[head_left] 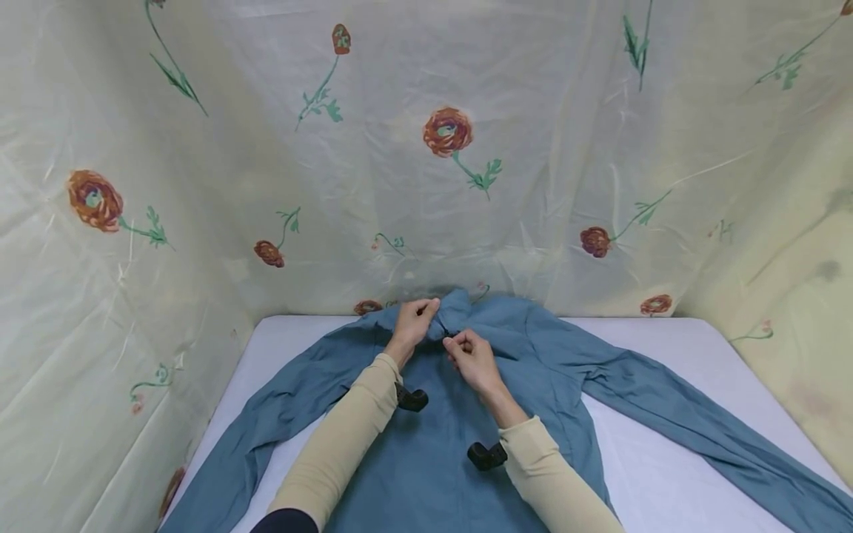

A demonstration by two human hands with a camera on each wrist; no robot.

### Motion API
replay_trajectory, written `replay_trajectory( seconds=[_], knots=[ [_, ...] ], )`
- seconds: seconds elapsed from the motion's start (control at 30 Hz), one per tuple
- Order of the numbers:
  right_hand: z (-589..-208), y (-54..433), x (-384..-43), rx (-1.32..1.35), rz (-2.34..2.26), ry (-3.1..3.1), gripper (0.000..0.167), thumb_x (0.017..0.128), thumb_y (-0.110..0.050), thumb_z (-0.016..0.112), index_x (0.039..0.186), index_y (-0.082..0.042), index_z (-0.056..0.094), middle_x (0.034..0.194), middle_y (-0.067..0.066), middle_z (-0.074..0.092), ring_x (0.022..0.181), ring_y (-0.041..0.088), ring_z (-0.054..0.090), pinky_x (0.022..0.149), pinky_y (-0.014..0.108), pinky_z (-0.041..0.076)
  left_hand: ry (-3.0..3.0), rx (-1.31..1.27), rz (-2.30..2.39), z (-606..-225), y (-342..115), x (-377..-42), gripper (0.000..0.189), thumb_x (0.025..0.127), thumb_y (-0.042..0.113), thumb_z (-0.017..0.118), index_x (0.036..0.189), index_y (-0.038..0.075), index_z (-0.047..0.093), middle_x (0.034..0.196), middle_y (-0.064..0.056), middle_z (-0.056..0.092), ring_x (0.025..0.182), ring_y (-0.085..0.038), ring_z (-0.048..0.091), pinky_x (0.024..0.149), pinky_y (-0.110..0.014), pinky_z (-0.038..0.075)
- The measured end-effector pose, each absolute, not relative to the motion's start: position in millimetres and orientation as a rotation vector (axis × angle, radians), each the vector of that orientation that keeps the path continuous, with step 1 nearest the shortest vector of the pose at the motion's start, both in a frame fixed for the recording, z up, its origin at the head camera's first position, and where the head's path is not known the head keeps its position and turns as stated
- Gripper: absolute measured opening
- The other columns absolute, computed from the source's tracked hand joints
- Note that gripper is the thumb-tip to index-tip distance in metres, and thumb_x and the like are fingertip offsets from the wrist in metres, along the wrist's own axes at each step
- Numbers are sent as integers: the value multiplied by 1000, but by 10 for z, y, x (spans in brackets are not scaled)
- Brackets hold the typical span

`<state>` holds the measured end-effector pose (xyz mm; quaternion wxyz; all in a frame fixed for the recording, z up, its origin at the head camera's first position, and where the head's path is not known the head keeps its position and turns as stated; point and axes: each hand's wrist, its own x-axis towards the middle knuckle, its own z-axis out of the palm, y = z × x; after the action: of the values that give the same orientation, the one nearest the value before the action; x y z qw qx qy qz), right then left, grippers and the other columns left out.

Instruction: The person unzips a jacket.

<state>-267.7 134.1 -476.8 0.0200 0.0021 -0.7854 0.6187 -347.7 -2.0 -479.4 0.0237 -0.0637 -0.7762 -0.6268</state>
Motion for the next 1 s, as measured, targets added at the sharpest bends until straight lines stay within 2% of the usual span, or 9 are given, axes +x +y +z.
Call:
replay_trajectory(
  seconds=[0.33,0.53,0.67,0.87,1.0],
  knots=[
    [-4774,1354,-2632,18,1927,-2442,21,95,-24,59,85,-5,57,78,22,61,58,19,52,55,25,45,-2417,-129,-1928,-4788,-49,-3490,33,97,35,53,81,8,65,63,3,40,57,-13,36,56,-25,31],
    [-4790,1360,-2588,16,1949,-2428,20,94,-23,59,84,-6,56,75,18,60,57,17,50,56,27,45,-2434,-121,-1902,-4788,-63,-3503,37,97,35,53,70,11,55,61,3,37,56,-14,33,56,-26,30],
    [-4809,1347,-2566,27,1961,-2426,20,94,-22,59,85,-5,56,77,23,59,56,15,50,56,27,46,-2426,-91,-1891,-4800,-92,-3540,38,97,35,53,66,12,51,61,3,36,58,-14,34,57,-26,30],
    [-4834,1323,-2543,25,1962,-2424,20,94,-23,59,86,-5,56,81,27,60,58,16,51,55,24,45,-2438,-57,-1849,-4809,-130,-3564,35,96,33,55,71,9,57,63,3,39,61,-14,37,60,-26,32],
    [-4844,1317,-2526,17,1957,-2418,20,94,-22,60,85,-4,57,78,24,61,58,16,52,55,25,46,-2462,-27,-1841,-4789,-143,-3554,32,96,34,55,80,8,65,67,3,44,65,-14,40,62,-26,34]
  ],
)
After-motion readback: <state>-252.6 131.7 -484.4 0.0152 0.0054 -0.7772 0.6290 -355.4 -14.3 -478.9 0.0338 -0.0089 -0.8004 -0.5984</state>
